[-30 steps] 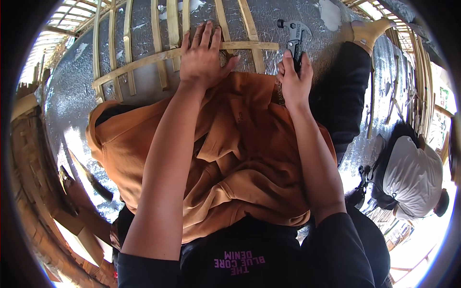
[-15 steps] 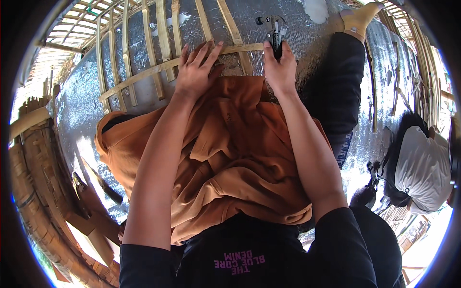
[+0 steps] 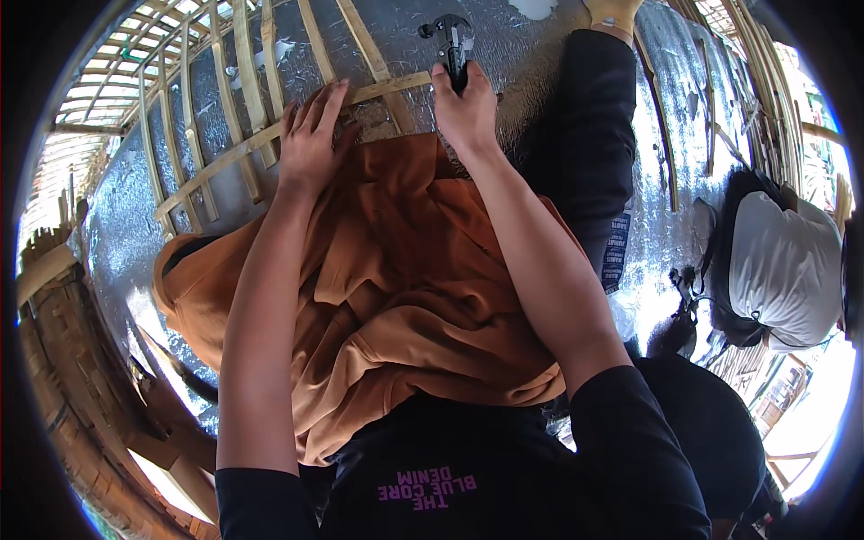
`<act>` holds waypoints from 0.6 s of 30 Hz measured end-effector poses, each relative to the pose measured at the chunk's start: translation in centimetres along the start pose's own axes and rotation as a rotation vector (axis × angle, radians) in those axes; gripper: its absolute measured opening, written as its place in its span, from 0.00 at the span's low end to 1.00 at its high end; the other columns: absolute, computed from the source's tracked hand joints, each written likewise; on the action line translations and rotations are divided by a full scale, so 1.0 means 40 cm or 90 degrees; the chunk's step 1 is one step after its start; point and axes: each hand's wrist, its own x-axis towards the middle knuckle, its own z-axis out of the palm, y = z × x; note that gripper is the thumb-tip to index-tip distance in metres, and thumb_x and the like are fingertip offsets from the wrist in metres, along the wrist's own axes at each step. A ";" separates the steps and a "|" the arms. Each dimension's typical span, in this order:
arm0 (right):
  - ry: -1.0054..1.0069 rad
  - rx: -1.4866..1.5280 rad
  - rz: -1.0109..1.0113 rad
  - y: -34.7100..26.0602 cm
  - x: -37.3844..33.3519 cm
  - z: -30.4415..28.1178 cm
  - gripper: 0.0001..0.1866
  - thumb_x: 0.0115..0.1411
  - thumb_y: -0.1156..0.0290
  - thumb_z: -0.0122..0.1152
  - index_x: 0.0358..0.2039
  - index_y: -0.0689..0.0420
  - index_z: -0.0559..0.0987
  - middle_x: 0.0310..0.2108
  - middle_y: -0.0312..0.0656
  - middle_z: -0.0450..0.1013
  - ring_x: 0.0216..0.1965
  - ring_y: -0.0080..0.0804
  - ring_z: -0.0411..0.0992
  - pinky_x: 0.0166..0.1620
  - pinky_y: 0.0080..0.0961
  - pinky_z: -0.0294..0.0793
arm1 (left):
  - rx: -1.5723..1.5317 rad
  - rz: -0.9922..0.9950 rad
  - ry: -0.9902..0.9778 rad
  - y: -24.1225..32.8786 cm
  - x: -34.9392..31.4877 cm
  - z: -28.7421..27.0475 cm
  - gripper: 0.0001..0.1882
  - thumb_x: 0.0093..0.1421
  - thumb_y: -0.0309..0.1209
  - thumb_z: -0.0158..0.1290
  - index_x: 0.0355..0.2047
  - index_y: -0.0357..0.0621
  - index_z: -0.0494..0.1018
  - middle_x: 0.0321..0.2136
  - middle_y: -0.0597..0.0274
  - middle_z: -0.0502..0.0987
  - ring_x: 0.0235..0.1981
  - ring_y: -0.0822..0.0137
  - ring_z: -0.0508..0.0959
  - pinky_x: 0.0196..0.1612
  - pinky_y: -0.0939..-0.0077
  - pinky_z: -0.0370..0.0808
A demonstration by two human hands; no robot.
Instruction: The person assembles a wooden bamboo grid by hammering small pieces of wood into the slats while holding the structure on their lap.
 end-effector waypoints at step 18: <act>-0.041 0.035 0.073 0.022 0.010 0.005 0.16 0.67 0.61 0.63 0.33 0.63 0.74 0.25 0.50 0.77 0.27 0.45 0.78 0.35 0.40 0.75 | 0.009 -0.092 -0.020 0.000 0.000 -0.005 0.39 0.63 0.48 0.61 0.69 0.44 0.62 0.63 0.48 0.68 0.62 0.46 0.69 0.66 0.49 0.66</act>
